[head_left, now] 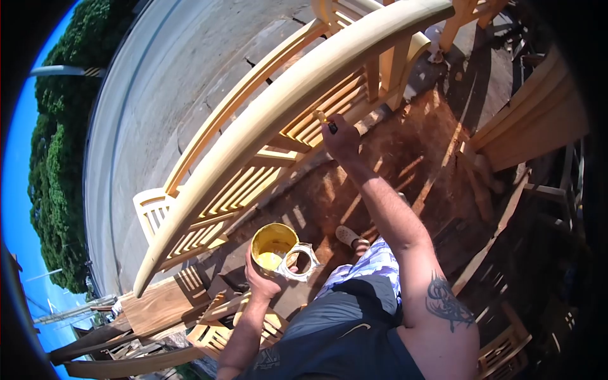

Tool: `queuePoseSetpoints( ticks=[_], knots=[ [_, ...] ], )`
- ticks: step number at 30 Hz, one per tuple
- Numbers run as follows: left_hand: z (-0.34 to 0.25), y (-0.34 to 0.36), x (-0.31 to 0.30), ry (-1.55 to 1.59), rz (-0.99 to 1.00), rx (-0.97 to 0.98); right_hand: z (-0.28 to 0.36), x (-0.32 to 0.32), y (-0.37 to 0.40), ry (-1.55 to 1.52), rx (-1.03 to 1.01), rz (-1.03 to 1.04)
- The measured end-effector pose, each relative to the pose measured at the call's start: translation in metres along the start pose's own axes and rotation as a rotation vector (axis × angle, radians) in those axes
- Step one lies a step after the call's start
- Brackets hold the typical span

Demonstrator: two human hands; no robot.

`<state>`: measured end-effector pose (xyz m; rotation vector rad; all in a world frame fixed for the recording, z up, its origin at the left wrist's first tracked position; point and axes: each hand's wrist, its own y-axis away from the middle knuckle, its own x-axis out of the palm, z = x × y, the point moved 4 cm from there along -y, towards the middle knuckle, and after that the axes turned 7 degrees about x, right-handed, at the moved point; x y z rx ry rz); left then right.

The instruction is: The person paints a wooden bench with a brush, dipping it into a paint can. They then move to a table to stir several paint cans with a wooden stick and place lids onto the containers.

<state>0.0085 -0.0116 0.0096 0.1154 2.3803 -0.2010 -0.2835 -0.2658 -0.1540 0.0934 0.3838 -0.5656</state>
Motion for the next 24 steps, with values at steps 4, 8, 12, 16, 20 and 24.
queuePoseSetpoints(
  ticks=[4, 8, 12, 16, 20, 24],
  knots=[
    [0.001, 0.001, 0.002, 0.044, 0.003, -0.046, 0.016, -0.002, 0.020, -0.128, -0.055, 0.095],
    [-0.005, -0.004, 0.002, 0.007, 0.004, 0.003, 0.012, 0.030, 0.014, -0.049, 0.050, 0.307],
    [0.003, 0.001, -0.004, 0.035, -0.018, -0.011, -0.010, -0.008, -0.030, 0.023, 0.022, -0.006],
    [-0.002, 0.002, -0.004, 0.053, -0.017, -0.044, -0.009, -0.039, -0.049, 0.126, -0.245, -0.348],
    [0.000, 0.001, 0.003, 0.050, -0.005, -0.015, 0.004, 0.008, -0.003, 0.330, -0.355, 0.085],
    [-0.004, -0.003, 0.004, 0.062, -0.017, 0.011, 0.030, 0.019, 0.018, 0.086, -0.169, 0.490]
  ],
)
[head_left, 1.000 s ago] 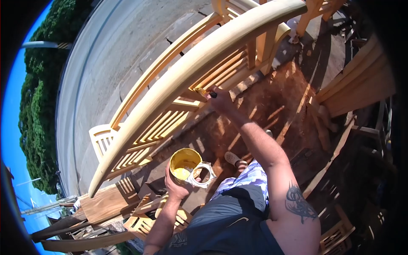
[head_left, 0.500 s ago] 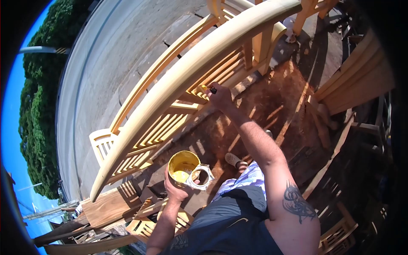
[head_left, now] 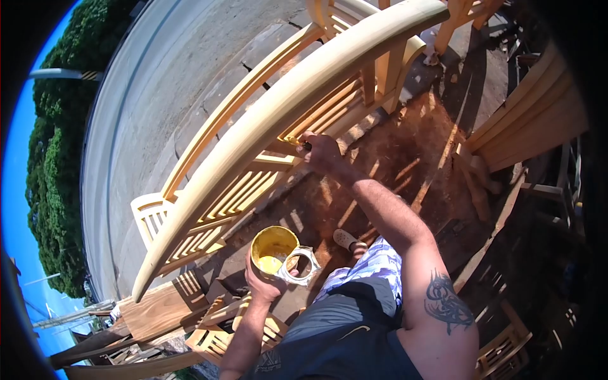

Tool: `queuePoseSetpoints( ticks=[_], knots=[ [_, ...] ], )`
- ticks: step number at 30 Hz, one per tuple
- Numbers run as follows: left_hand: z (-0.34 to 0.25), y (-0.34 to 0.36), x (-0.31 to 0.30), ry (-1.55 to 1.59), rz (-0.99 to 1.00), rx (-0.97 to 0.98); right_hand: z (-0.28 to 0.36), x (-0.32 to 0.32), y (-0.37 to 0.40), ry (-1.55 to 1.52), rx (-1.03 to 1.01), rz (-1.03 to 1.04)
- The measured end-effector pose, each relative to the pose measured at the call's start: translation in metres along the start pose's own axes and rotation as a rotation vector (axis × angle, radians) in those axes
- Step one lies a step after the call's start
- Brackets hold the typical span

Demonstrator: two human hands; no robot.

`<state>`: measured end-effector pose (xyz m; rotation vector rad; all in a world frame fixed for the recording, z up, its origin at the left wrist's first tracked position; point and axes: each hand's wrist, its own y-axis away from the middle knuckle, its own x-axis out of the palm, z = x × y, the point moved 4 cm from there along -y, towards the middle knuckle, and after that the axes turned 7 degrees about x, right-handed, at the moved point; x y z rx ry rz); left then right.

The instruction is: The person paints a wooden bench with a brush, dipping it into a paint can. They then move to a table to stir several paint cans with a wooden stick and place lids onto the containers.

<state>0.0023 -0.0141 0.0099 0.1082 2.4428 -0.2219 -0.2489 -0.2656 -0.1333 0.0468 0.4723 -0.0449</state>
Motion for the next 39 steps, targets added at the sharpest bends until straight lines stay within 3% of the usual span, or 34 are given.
queuePoseSetpoints(
  ticks=[5, 8, 11, 15, 18, 21, 22, 25, 30, 33, 37, 39],
  knots=[
    [0.004, 0.006, -0.008, -0.022, -0.002, -0.023, -0.065, -0.050, -0.032, -0.272, 0.343, -0.351],
    [0.005, 0.008, -0.007, -0.037, -0.003, -0.026, -0.075, -0.072, -0.031, -0.111, 0.220, -0.730],
    [0.004, 0.009, -0.003, -0.016, 0.008, -0.046, -0.036, -0.076, -0.005, -0.225, 0.190, -0.725],
    [0.001, 0.004, 0.000, -0.030, 0.028, -0.035, -0.026, -0.017, 0.001, -0.429, 0.219, -0.296],
    [-0.002, 0.001, 0.000, -0.051, 0.025, -0.009, -0.038, 0.026, -0.019, -0.638, 0.306, -0.140],
    [0.001, 0.004, -0.001, -0.042, 0.017, -0.006, -0.041, 0.011, -0.022, -0.368, 0.283, -0.212],
    [0.002, 0.004, -0.002, -0.035, 0.018, -0.012, -0.039, 0.001, -0.022, -0.209, 0.214, -0.340],
    [0.005, 0.009, -0.002, -0.005, 0.015, -0.052, -0.028, -0.038, -0.008, -0.180, 0.170, -0.698],
    [0.006, 0.007, 0.000, -0.022, 0.026, -0.042, -0.029, -0.023, -0.004, -0.367, 0.002, -0.408],
    [0.003, 0.002, 0.000, -0.002, 0.007, -0.015, -0.059, -0.043, -0.018, -0.164, 0.192, -0.588],
    [0.003, 0.002, -0.002, -0.003, 0.002, -0.012, -0.065, -0.067, -0.016, -0.112, 0.122, -0.837],
    [0.001, 0.003, -0.001, -0.025, 0.018, -0.009, -0.050, -0.049, -0.013, -0.013, 0.036, -0.686]
  ],
)
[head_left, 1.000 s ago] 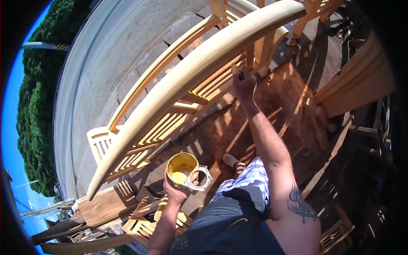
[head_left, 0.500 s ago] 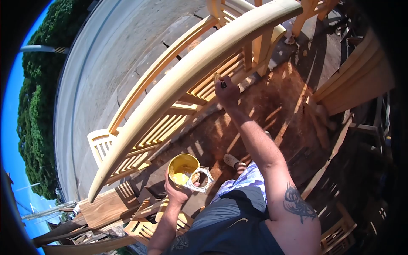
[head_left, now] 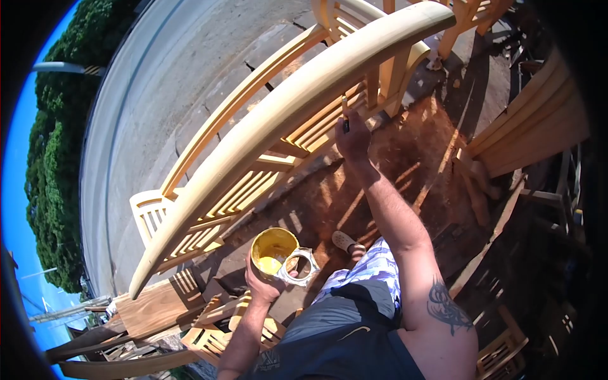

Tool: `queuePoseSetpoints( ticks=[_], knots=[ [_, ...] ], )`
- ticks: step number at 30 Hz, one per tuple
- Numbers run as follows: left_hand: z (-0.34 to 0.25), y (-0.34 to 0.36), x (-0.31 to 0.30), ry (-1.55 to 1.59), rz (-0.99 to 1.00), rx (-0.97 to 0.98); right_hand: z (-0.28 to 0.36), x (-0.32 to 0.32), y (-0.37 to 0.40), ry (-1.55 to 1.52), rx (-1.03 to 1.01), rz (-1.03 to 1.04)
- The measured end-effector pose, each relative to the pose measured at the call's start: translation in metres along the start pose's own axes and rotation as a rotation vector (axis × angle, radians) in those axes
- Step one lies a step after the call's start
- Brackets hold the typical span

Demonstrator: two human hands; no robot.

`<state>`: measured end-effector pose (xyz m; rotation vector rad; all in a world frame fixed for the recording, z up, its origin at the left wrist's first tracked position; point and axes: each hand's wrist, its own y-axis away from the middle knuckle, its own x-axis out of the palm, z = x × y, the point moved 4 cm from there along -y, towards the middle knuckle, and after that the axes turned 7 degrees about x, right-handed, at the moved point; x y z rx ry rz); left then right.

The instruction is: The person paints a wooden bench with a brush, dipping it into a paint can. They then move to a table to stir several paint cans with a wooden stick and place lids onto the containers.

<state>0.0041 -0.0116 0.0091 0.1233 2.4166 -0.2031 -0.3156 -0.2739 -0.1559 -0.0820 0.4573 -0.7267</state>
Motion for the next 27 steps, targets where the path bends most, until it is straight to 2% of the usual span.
queuePoseSetpoints(
  ticks=[2, 5, 8, 9, 11, 12, 14, 17, 21, 24, 27],
  knots=[
    [-0.001, -0.001, 0.003, 0.000, 0.007, -0.009, 0.007, 0.023, 0.019, 0.184, -0.105, 0.251],
    [-0.002, -0.005, 0.005, -0.016, 0.008, -0.006, 0.024, 0.034, 0.038, -0.008, -0.046, 0.558],
    [-0.005, -0.004, 0.001, -0.016, -0.004, -0.003, 0.024, 0.020, 0.011, -0.210, 0.261, 0.573],
    [-0.005, -0.004, 0.001, -0.011, -0.009, -0.001, -0.008, 0.033, -0.004, -0.282, 0.438, 0.552],
    [-0.003, -0.001, -0.003, -0.010, -0.022, 0.005, -0.041, 0.023, -0.036, -0.296, 0.607, 0.296],
    [-0.002, 0.001, -0.004, -0.009, -0.029, 0.008, -0.056, 0.020, -0.048, -0.331, 0.555, 0.163],
    [0.002, 0.003, -0.003, 0.016, -0.026, -0.022, -0.021, -0.014, -0.055, -0.041, 0.361, -0.082],
    [0.000, 0.003, 0.000, 0.035, -0.010, -0.038, 0.007, -0.014, -0.039, -0.019, 0.074, -0.133],
    [-0.007, -0.003, 0.004, 0.009, 0.005, -0.027, 0.021, 0.035, 0.021, 0.123, -0.006, 0.394],
    [-0.001, -0.001, 0.004, 0.019, -0.004, -0.031, 0.029, 0.038, 0.034, -0.184, 0.132, 0.687],
    [0.010, 0.006, 0.001, -0.004, -0.020, 0.007, 0.001, 0.022, -0.006, -0.181, 0.301, 0.456]
  ],
)
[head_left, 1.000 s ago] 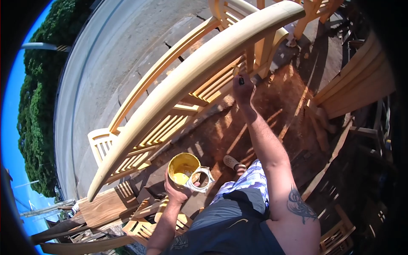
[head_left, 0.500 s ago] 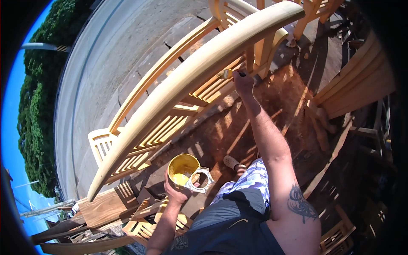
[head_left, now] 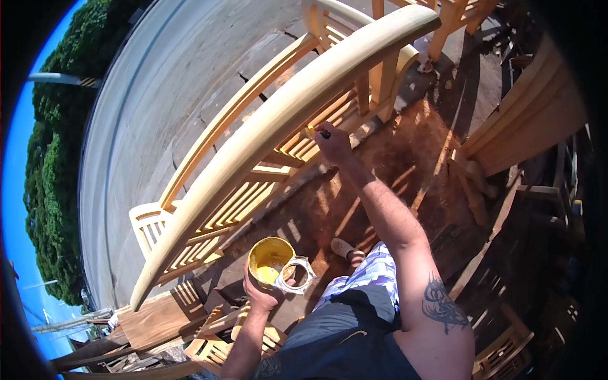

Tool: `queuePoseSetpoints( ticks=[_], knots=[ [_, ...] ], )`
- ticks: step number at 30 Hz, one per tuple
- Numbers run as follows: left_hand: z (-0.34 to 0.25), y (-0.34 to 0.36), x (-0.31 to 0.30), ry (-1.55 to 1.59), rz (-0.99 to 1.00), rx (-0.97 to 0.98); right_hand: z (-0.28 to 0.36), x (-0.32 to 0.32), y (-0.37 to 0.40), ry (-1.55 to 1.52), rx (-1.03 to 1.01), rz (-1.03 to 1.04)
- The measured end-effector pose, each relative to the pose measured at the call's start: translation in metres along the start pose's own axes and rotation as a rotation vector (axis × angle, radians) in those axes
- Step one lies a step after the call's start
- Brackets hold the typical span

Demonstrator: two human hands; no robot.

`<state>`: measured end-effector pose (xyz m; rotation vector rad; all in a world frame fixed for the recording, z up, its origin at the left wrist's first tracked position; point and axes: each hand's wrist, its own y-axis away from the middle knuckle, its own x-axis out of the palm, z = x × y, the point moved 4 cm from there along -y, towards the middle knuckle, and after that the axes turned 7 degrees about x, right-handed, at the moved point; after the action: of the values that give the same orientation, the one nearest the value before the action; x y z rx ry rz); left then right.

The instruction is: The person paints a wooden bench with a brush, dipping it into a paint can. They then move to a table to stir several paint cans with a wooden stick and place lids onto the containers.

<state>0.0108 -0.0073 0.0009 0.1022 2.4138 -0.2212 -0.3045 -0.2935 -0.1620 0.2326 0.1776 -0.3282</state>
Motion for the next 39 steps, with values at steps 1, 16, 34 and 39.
queuePoseSetpoints(
  ticks=[1, 16, 34, 39],
  knots=[
    [-0.001, -0.001, -0.001, 0.011, -0.013, 0.029, -0.005, -0.017, -0.015, 0.000, 0.045, -0.103],
    [-0.002, -0.001, 0.004, 0.056, -0.013, 0.014, 0.011, -0.052, 0.026, -0.056, -0.202, -0.338],
    [0.007, 0.002, 0.005, 0.082, -0.027, -0.019, 0.055, -0.089, -0.024, -0.037, -0.081, -0.363],
    [0.004, 0.004, 0.008, 0.043, -0.026, 0.018, 0.048, -0.076, 0.013, 0.126, -0.450, -0.458]
  ],
)
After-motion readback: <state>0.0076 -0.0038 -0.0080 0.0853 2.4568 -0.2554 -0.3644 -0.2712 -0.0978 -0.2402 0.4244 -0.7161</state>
